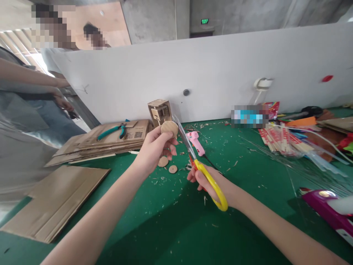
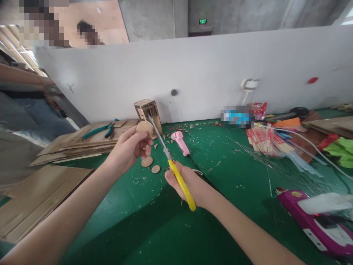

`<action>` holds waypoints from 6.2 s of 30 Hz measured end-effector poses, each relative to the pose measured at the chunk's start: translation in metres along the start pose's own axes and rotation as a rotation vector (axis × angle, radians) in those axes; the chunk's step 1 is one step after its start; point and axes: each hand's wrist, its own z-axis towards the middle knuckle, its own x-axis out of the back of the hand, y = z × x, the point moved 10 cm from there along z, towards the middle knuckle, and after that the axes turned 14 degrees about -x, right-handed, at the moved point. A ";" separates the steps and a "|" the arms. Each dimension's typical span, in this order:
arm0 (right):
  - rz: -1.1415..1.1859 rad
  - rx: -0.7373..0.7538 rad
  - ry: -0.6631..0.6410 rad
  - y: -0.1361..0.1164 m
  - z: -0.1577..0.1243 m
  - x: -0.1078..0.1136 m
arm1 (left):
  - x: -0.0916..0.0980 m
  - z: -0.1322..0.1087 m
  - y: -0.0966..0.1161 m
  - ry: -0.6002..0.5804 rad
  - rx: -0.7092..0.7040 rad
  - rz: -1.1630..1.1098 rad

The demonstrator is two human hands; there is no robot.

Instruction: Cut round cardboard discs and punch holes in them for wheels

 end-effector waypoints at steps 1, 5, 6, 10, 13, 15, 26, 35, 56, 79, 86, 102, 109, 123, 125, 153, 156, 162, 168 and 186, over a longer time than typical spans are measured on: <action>-0.001 -0.002 0.003 0.000 0.000 -0.001 | 0.000 0.000 0.000 0.003 -0.005 0.002; -0.012 0.000 0.021 -0.002 0.000 -0.001 | 0.001 0.002 0.002 0.013 -0.064 0.051; -0.018 0.003 0.025 -0.003 0.000 0.000 | 0.001 0.002 0.003 0.015 -0.071 0.060; -0.068 -0.002 0.026 -0.005 -0.001 0.002 | 0.001 0.000 0.005 0.040 -0.076 0.065; -0.098 0.010 0.041 -0.007 -0.001 0.004 | 0.002 -0.001 0.009 0.053 -0.096 0.074; -0.104 0.033 0.041 -0.009 -0.001 0.005 | 0.002 -0.001 0.011 0.052 -0.108 0.080; -0.071 0.041 0.055 -0.011 0.002 0.000 | -0.005 0.000 0.006 0.082 -0.122 0.049; -0.151 0.063 0.044 -0.026 -0.003 0.007 | -0.002 -0.003 0.009 0.108 -0.153 0.084; -0.061 0.091 -0.014 -0.024 -0.006 -0.005 | -0.004 -0.010 0.012 0.182 -0.194 0.061; -0.190 -0.015 0.160 -0.023 -0.006 0.000 | -0.007 -0.011 0.007 0.165 -0.157 0.015; -0.194 -0.011 0.154 -0.021 -0.004 0.003 | -0.006 -0.005 0.016 0.080 -0.149 0.068; -0.075 -0.024 0.086 -0.007 0.002 0.016 | 0.000 0.004 0.014 -0.055 -0.039 0.021; 0.097 0.024 -0.048 0.000 0.000 -0.006 | -0.004 0.001 0.018 -0.001 -0.083 0.013; 0.121 0.072 -0.045 -0.008 -0.004 -0.011 | -0.005 -0.002 0.017 0.012 -0.125 0.038; 0.113 0.066 -0.067 -0.009 -0.005 -0.012 | -0.006 -0.003 0.017 0.030 -0.118 0.022; -0.126 0.028 0.089 -0.025 -0.006 -0.001 | -0.009 -0.003 0.022 -0.059 -0.172 0.096; -0.154 0.025 0.104 -0.025 -0.006 0.001 | -0.009 -0.002 0.023 -0.086 -0.161 0.114; -0.115 0.054 0.137 -0.029 -0.009 0.000 | -0.012 -0.003 0.020 -0.069 -0.151 0.067; -0.094 0.092 0.133 -0.029 -0.007 -0.004 | -0.013 -0.005 0.017 -0.025 -0.139 0.044; -0.216 0.007 0.147 -0.021 -0.007 0.007 | -0.006 0.000 0.023 -0.176 -0.082 0.134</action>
